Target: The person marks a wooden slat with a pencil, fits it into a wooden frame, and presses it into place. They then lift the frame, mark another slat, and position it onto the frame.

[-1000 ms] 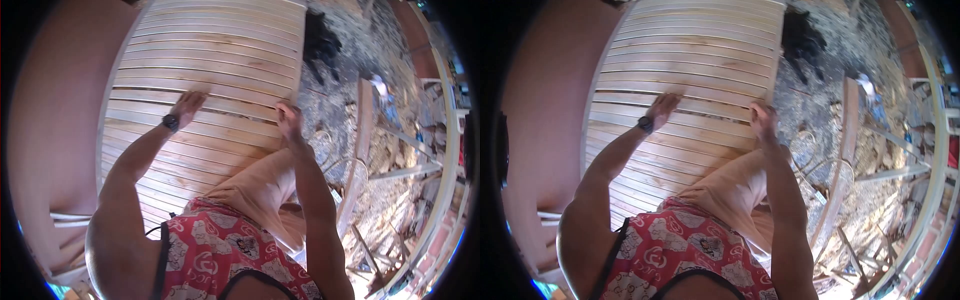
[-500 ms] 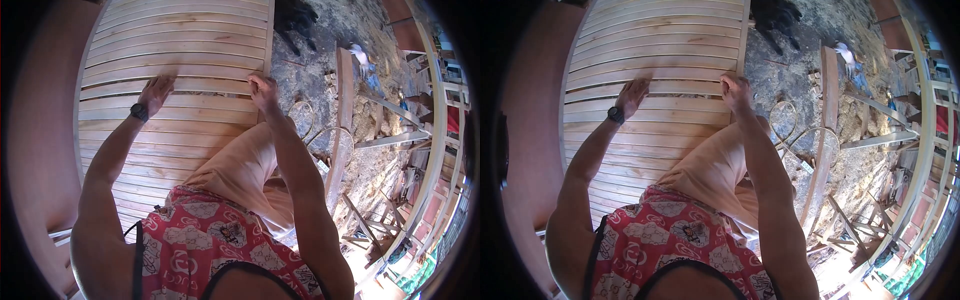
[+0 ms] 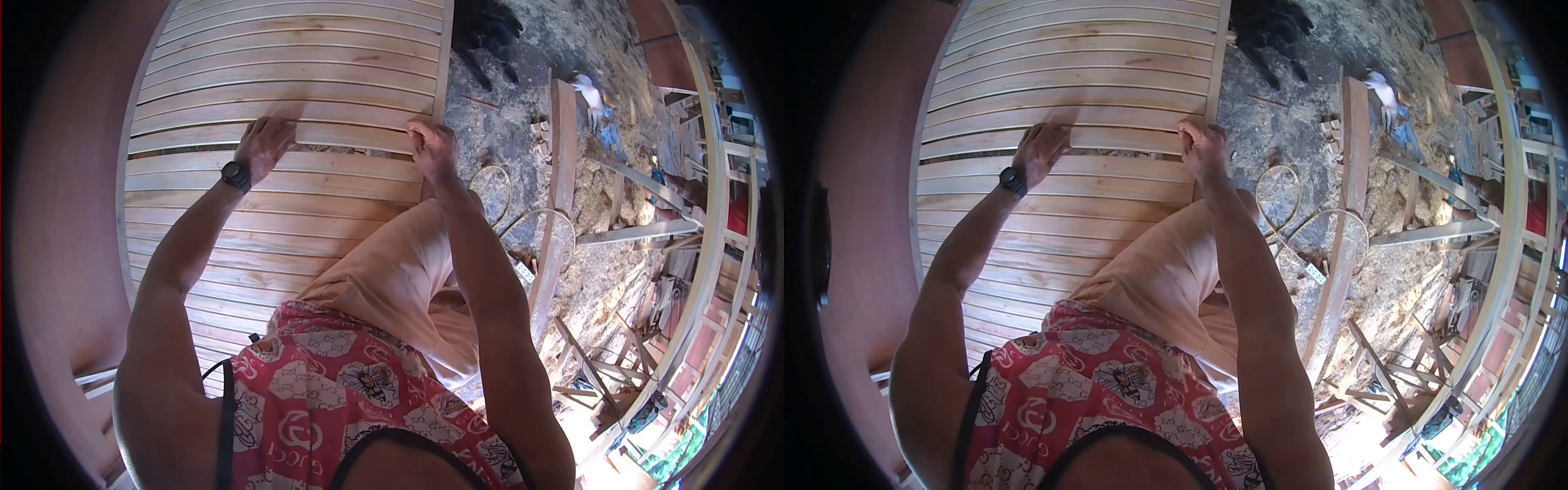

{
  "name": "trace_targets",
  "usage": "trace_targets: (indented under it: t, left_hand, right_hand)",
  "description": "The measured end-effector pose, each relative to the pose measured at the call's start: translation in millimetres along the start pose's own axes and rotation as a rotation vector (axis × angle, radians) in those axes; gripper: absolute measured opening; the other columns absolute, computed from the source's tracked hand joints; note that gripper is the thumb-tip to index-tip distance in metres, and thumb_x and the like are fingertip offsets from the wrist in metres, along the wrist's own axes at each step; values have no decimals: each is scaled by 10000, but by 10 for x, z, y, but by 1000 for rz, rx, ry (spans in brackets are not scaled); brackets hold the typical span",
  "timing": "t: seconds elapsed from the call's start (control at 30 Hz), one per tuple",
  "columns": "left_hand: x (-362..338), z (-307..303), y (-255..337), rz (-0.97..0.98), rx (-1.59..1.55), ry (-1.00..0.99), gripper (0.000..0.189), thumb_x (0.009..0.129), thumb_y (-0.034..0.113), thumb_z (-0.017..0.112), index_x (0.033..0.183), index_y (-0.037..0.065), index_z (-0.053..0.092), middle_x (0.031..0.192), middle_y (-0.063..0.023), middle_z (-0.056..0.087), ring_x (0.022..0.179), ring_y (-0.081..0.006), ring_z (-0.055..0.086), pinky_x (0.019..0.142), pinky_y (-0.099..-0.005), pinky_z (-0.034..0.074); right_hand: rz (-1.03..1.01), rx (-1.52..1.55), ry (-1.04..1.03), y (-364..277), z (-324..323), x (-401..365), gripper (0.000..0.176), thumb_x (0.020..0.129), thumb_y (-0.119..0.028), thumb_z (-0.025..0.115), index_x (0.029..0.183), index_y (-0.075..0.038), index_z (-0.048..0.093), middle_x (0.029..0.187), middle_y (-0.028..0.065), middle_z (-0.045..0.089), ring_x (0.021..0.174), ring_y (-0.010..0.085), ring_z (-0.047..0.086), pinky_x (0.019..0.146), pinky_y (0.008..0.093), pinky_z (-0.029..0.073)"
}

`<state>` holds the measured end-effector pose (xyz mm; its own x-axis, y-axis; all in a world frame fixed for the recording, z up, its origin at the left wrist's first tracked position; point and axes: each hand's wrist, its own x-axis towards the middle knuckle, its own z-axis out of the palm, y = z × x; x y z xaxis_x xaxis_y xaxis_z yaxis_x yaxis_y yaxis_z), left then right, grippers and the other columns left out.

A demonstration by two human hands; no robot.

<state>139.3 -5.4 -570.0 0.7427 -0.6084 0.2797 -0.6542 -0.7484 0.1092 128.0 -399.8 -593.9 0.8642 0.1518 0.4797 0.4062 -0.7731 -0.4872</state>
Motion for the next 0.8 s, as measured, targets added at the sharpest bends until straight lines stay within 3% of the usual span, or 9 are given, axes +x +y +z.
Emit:
trace_targets:
  t: [0.23,0.3,0.43,0.5,0.53,0.6,0.8]
  left_hand:
    - [64,-70,32,-8,-37,25,282,896,184,718,1159,122,635,1157,-90,620,1050,-329,614,950,-461,529]
    - [72,-83,24,-3,-71,4,272,889,180,716,1140,120,631,1130,-95,622,1030,-332,614,937,-466,530]
    - [97,-93,-10,13,-111,-8,274,872,167,726,1123,113,632,1120,-100,621,1020,-333,613,925,-471,530]
    - [88,-98,10,19,-107,15,281,859,142,736,1120,110,638,1129,-106,627,1028,-339,615,922,-472,532]
    - [98,-98,10,24,-109,17,281,859,142,736,1120,110,638,1129,-106,627,1028,-339,615,922,-472,532]
    - [83,-86,21,27,-128,61,288,849,130,750,1116,109,644,1140,-113,631,1039,-353,614,926,-475,534]
    - [64,-58,167,-173,-118,36,366,835,178,788,1170,109,657,1194,-115,662,1119,-364,622,1000,-491,505]
  right_hand:
    - [-28,5,41,-38,-37,17,183,844,8,685,947,-142,715,865,52,759,722,307,714,702,411,577]
    - [79,13,-113,-32,-67,-3,180,845,1,691,946,-146,716,855,47,757,717,300,713,705,409,576]
    - [0,13,30,-12,15,3,185,845,1,689,953,-146,715,833,43,749,687,295,699,693,401,569]
    - [105,79,-15,-9,33,-34,185,851,-74,700,981,-205,707,788,7,726,707,286,697,886,444,546]
    - [107,74,-11,11,32,-38,185,851,-74,700,981,-205,707,788,7,726,707,286,697,886,444,546]
    - [39,27,-8,-31,-20,-26,205,840,2,687,969,-154,715,852,36,752,722,295,704,723,405,566]
    - [30,49,-5,-73,-55,32,235,840,8,670,994,-166,705,884,31,757,761,301,709,807,427,554]
